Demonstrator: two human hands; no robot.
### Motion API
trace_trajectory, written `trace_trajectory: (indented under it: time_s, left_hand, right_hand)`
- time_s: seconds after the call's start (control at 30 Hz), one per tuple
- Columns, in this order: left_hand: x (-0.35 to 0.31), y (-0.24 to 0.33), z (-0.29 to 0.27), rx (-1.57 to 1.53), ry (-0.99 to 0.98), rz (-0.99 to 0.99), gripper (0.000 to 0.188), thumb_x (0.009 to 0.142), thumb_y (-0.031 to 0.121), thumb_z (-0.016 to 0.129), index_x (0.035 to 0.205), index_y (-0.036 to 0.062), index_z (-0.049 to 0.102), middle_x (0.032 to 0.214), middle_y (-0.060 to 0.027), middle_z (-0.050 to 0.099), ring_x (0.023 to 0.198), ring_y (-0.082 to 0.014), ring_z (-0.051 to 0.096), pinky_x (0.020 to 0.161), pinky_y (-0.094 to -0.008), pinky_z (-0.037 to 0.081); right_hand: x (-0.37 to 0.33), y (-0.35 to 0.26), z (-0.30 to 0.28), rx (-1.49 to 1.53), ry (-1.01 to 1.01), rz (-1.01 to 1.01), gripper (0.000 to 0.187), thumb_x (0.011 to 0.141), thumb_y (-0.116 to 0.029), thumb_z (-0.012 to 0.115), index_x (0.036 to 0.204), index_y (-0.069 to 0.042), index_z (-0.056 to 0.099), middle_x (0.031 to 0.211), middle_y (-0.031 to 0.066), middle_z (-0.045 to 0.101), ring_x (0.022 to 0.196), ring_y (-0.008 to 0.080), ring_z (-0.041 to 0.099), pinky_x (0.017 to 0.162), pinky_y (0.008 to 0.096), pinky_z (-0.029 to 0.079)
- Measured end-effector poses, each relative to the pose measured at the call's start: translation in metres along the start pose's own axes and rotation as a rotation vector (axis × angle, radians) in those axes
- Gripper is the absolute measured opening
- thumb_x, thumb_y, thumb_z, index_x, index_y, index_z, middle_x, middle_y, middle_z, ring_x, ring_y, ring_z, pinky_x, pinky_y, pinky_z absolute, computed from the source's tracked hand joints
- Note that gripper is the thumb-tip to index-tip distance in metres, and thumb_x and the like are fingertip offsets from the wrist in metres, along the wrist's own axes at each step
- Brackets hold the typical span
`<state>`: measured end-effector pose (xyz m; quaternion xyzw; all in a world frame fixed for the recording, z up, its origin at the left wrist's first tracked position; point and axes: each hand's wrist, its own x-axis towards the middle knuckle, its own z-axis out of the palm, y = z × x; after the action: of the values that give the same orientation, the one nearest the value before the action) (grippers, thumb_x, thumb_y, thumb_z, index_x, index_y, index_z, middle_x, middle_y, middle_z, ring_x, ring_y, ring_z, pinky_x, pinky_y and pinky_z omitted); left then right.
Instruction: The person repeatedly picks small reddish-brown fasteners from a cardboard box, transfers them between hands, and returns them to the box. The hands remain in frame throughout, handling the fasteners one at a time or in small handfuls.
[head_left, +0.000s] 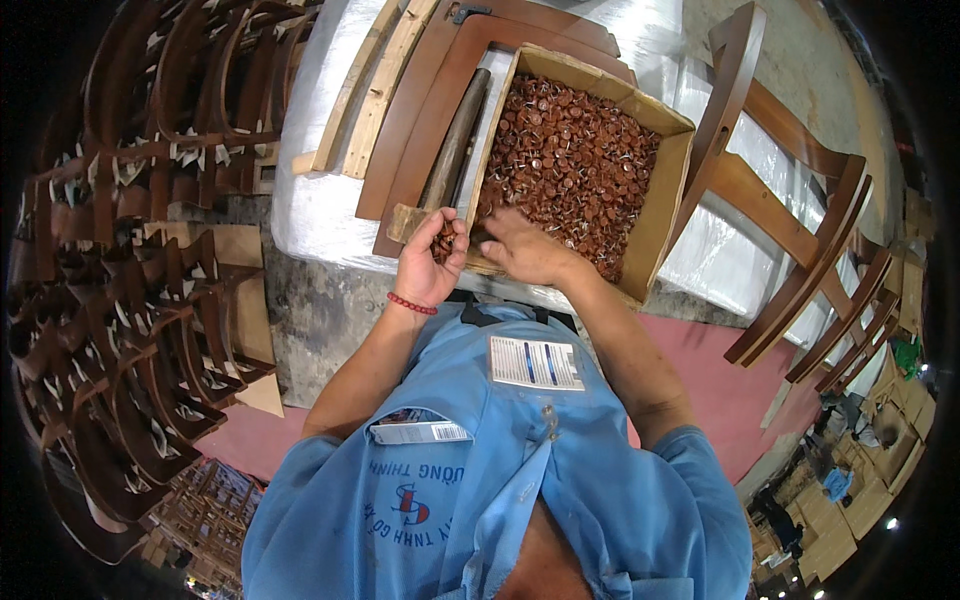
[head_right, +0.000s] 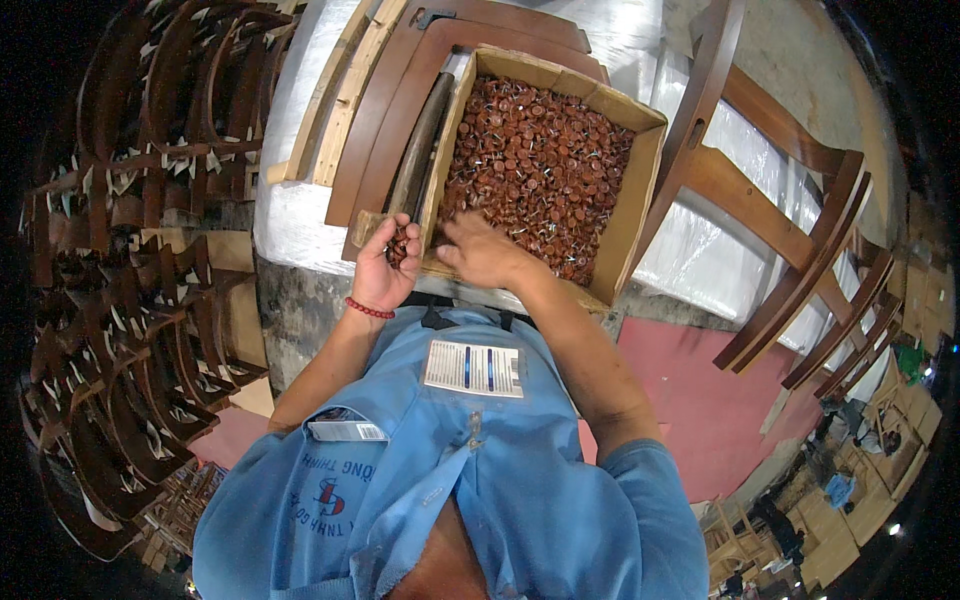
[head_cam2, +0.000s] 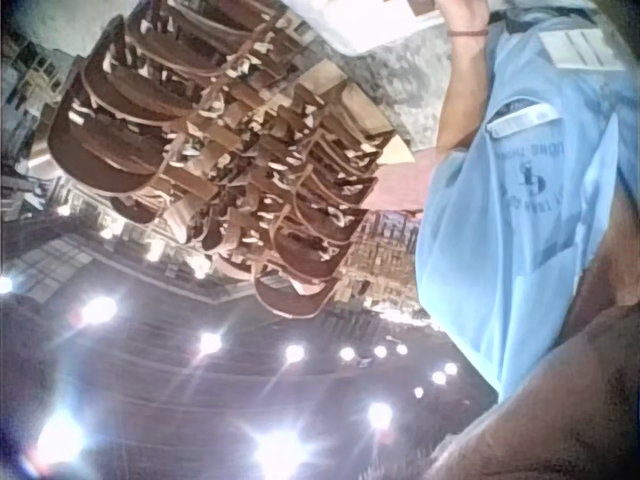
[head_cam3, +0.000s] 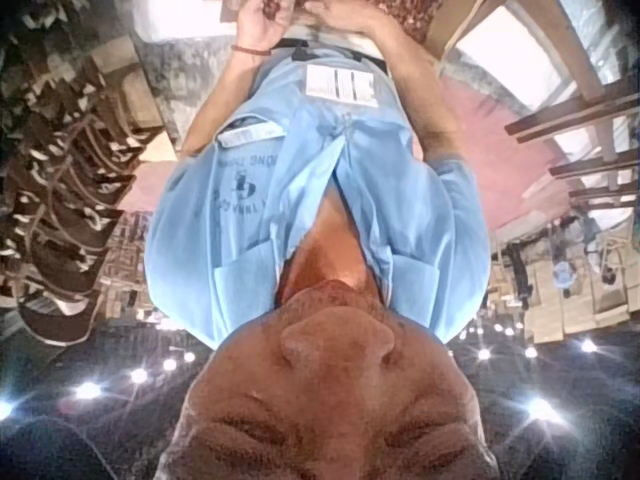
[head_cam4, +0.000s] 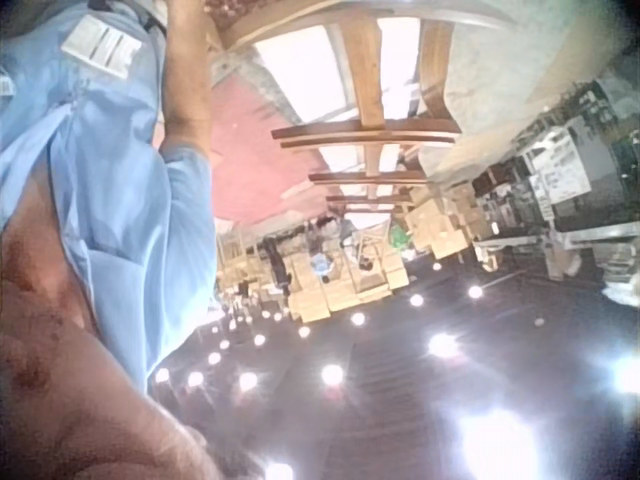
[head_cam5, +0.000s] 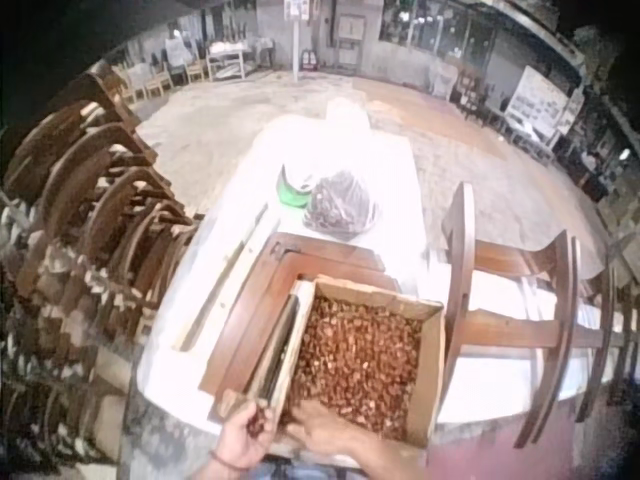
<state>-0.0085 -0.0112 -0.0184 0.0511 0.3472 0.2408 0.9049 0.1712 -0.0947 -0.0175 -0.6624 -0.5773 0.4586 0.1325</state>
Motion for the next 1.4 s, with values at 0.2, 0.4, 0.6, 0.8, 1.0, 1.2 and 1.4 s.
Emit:
trace_trajectory:
  time_s: [0.2,0.4,0.6,0.8,1.0,1.2,1.4]
  left_hand:
    - [0.000,0.001,0.004,0.014,0.030,0.003,0.018,0.095,0.025,0.054,0.101,0.0082,0.058,0.086,-0.0040,0.060,0.069,-0.0123,0.055,0.052,-0.0209,0.042]
    - [0.000,0.003,0.006,0.024,0.062,-0.025,0.018,0.096,0.025,0.052,0.100,0.0082,0.058,0.086,-0.0035,0.060,0.069,-0.0124,0.056,0.052,-0.0210,0.041]
    - [0.001,0.004,0.006,0.032,0.048,-0.033,0.018,0.097,0.025,0.052,0.100,0.0085,0.058,0.086,-0.0031,0.060,0.069,-0.0124,0.056,0.051,-0.0212,0.041]
    - [0.001,0.004,0.008,0.044,0.053,-0.040,0.018,0.097,0.026,0.052,0.100,0.0086,0.058,0.085,-0.0031,0.060,0.068,-0.0119,0.055,0.051,-0.0207,0.040]
    - [0.001,0.004,0.009,0.036,0.067,-0.039,0.019,0.096,0.026,0.053,0.099,0.0084,0.058,0.083,-0.0029,0.060,0.067,-0.0115,0.054,0.051,-0.0204,0.040]
    - [0.002,0.002,0.004,0.025,0.058,-0.035,0.019,0.096,0.026,0.053,0.100,0.0085,0.058,0.085,-0.0032,0.061,0.068,-0.0121,0.056,0.051,-0.0203,0.042]
    - [0.003,0.004,0.000,0.021,-0.007,-0.039,0.021,0.098,0.026,0.050,0.105,0.0077,0.058,0.093,-0.0057,0.064,0.082,-0.0165,0.065,0.061,-0.0231,0.053]
  right_hand:
    - [-0.031,0.030,-0.023,0.074,0.411,0.113,0.047,0.093,-0.025,0.051,0.133,0.001,0.046,0.136,0.0215,0.048,0.129,0.0330,0.042,0.109,0.0359,0.031]
    - [-0.065,0.045,-0.033,0.266,0.365,0.379,0.029,0.092,-0.018,0.054,0.113,0.000,0.061,0.103,0.0165,0.067,0.096,0.0266,0.064,0.087,0.0327,0.048]
    - [-0.066,0.036,-0.030,0.234,0.207,0.405,0.026,0.090,-0.023,0.054,0.098,-0.001,0.065,0.086,0.0167,0.067,0.082,0.0261,0.065,0.077,0.0347,0.050]
    - [-0.021,0.019,-0.016,0.140,0.102,0.105,0.029,0.089,-0.019,0.053,0.109,-0.002,0.063,0.098,0.0205,0.067,0.091,0.0311,0.065,0.084,0.0381,0.049]
    - [0.018,0.028,-0.001,0.043,0.126,0.003,0.046,0.090,-0.013,0.050,0.133,0.000,0.046,0.120,0.0236,0.059,0.104,0.0333,0.062,0.094,0.0376,0.045]
    - [0.005,0.048,-0.019,0.413,0.438,0.157,0.059,0.090,-0.013,0.050,0.144,-0.003,0.029,0.113,0.0224,0.063,0.104,0.0308,0.062,0.094,0.0358,0.045]
    - [-0.036,0.062,-0.024,0.534,0.573,0.294,0.060,0.089,-0.012,0.053,0.143,-0.002,0.031,0.116,0.0214,0.062,0.106,0.0261,0.062,0.092,0.0339,0.046]
